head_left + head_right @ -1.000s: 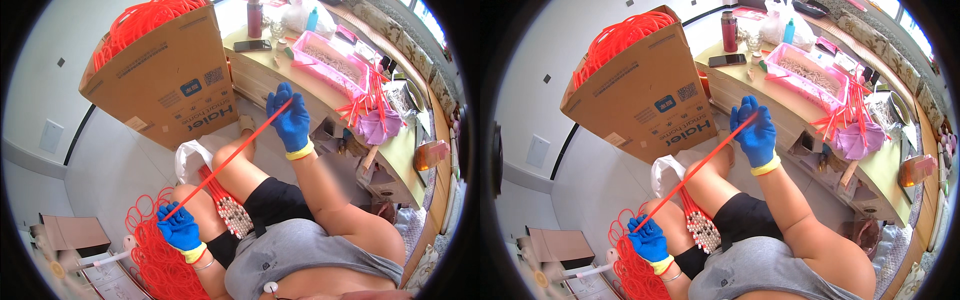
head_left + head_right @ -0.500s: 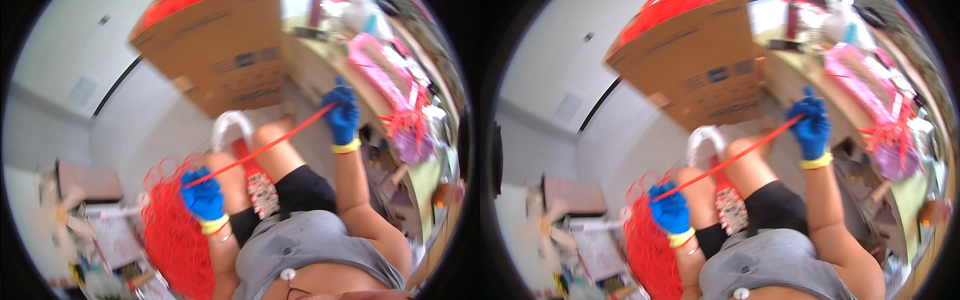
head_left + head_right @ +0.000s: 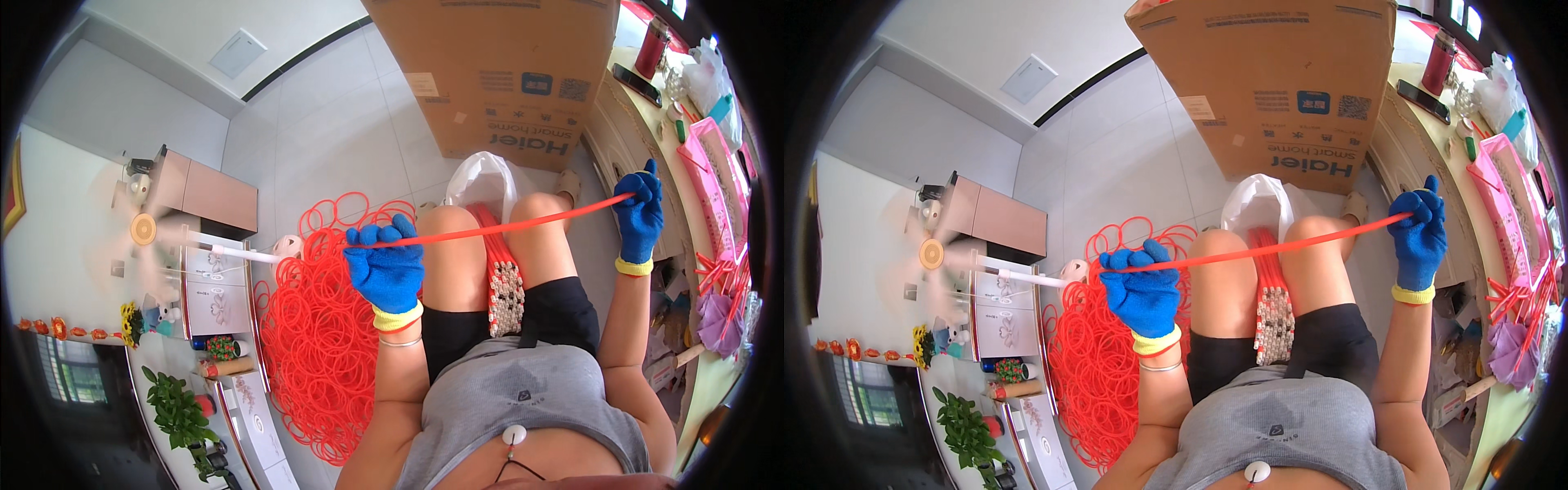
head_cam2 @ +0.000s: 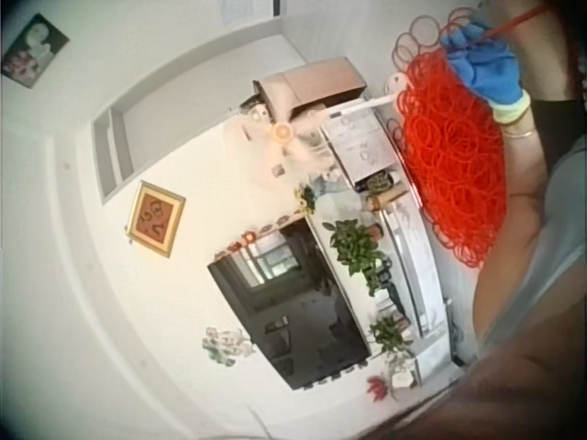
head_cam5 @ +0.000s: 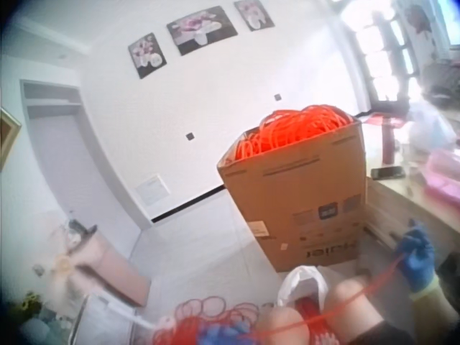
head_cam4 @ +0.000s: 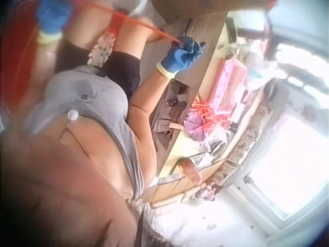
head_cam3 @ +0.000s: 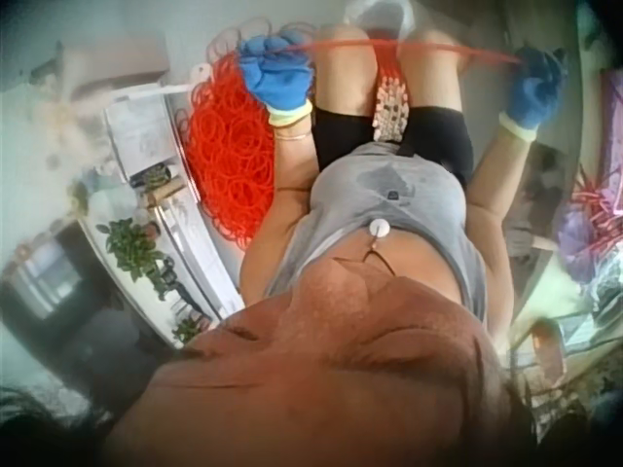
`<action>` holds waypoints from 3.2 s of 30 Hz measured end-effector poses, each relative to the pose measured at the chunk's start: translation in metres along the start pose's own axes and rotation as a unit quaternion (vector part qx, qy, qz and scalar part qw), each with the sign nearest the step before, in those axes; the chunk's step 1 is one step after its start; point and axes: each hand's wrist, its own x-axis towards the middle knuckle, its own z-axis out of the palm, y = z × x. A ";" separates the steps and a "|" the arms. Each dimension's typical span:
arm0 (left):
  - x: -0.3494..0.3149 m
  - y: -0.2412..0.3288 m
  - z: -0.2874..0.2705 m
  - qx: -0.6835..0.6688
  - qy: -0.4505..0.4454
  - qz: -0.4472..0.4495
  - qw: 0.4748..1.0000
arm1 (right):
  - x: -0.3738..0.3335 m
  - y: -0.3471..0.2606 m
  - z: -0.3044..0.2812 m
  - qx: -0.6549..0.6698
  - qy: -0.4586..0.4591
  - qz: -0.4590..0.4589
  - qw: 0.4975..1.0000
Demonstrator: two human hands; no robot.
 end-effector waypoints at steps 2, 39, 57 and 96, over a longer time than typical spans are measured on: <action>0.000 -0.001 0.002 0.016 0.021 0.013 1.000 | 0.002 -0.004 -0.006 0.007 0.011 0.012 1.000; 0.009 0.047 0.074 0.152 -0.426 -0.228 0.862 | -0.047 0.026 0.105 -0.355 -0.251 0.102 0.895; -0.056 -0.006 0.136 0.795 -0.291 -0.173 0.503 | -0.107 0.154 0.126 -0.837 -0.447 0.166 0.267; -0.057 -0.016 0.058 0.723 -0.252 -0.193 0.613 | -0.069 0.134 0.053 -0.747 -0.481 0.178 0.423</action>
